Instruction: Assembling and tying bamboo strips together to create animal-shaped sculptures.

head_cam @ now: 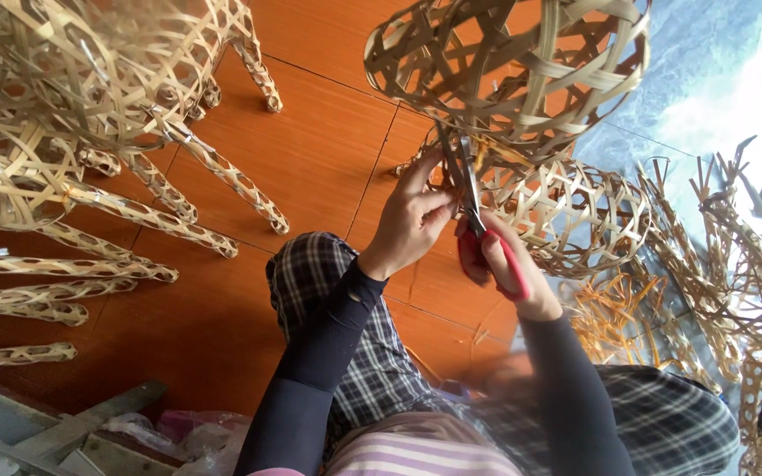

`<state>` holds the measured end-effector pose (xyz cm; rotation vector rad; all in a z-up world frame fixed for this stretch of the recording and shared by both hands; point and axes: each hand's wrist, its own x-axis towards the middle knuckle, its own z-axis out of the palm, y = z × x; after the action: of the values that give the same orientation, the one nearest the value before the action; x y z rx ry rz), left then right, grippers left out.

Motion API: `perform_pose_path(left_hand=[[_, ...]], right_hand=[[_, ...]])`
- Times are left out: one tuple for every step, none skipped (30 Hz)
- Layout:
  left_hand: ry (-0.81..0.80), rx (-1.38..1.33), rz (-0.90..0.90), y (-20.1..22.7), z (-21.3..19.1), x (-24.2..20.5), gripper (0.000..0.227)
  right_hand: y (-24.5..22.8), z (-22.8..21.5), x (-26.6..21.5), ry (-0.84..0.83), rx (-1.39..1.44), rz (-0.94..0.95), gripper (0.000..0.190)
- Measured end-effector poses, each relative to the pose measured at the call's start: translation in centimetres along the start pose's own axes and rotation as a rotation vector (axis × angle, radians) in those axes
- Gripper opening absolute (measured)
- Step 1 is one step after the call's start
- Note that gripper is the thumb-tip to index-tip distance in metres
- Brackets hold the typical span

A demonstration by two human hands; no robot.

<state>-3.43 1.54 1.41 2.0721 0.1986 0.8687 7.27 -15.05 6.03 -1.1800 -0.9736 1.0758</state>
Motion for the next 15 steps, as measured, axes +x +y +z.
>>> perform_pose_path(left_hand=[[-0.004,-0.001,0.001,-0.2,-0.1,-0.1,0.009],[-0.016,-0.015,-0.012,-0.3,0.0,-0.3,0.006],[-0.028,-0.03,-0.024,-0.5,0.0,-0.4,0.005],[-0.031,-0.029,-0.021,-1.3,-0.7,-0.4,0.005],[0.01,0.061,-0.042,-2.0,-1.4,-0.4,0.006],[0.05,0.15,-0.066,-2.8,-2.0,-0.6,0.008],[0.047,0.148,-0.065,-3.8,-2.6,-0.9,0.008],[0.103,0.265,-0.128,-5.0,-3.3,-1.2,0.01],[0.159,0.381,-0.19,-6.1,-3.9,-1.5,0.012],[0.153,0.378,-0.186,-5.4,-4.3,-1.3,0.012],[0.154,0.388,-0.245,-4.6,-4.6,-1.1,0.014],[0.151,0.394,-0.306,-3.9,-4.9,-1.1,0.017],[0.141,0.388,-0.303,-4.2,-4.6,-1.3,0.017],[0.111,0.381,-0.319,-4.5,-4.3,-1.4,0.017],[0.082,0.373,-0.334,-4.8,-4.1,-1.4,0.018]], right_hand=[[0.5,-0.3,-0.1,0.004,0.001,-0.001,0.068],[1.1,-0.7,-0.3,0.031,0.011,0.018,0.066],[1.6,-1.1,-0.5,0.058,0.021,0.037,0.064],[1.8,-0.9,-0.9,0.06,0.021,0.034,0.064],[2.1,-0.8,-1.2,0.039,0.01,0.012,0.061],[2.4,-0.6,-1.6,0.018,0.0,-0.005,0.059],[4.1,-1.3,-2.8,0.022,0.001,-0.005,0.059],[5.9,-1.9,-4.0,-0.132,-0.081,0.041,0.055],[7.7,-2.5,-5.2,-0.284,-0.163,0.09,0.052],[10.3,-2.4,-6.9,-0.276,-0.162,0.089,0.052],[13.0,-2.4,-8.5,-0.284,-0.278,0.336,0.048],[15.6,-2.2,-10.3,-0.289,-0.388,0.588,0.047],[20.7,-1.9,-11.7,-0.279,-0.383,0.591,0.047],[25.1,-2.0,-13.5,-0.293,-0.585,0.408,0.043],[28.9,-2.4,-15.9,-0.304,-0.784,0.221,0.04]])
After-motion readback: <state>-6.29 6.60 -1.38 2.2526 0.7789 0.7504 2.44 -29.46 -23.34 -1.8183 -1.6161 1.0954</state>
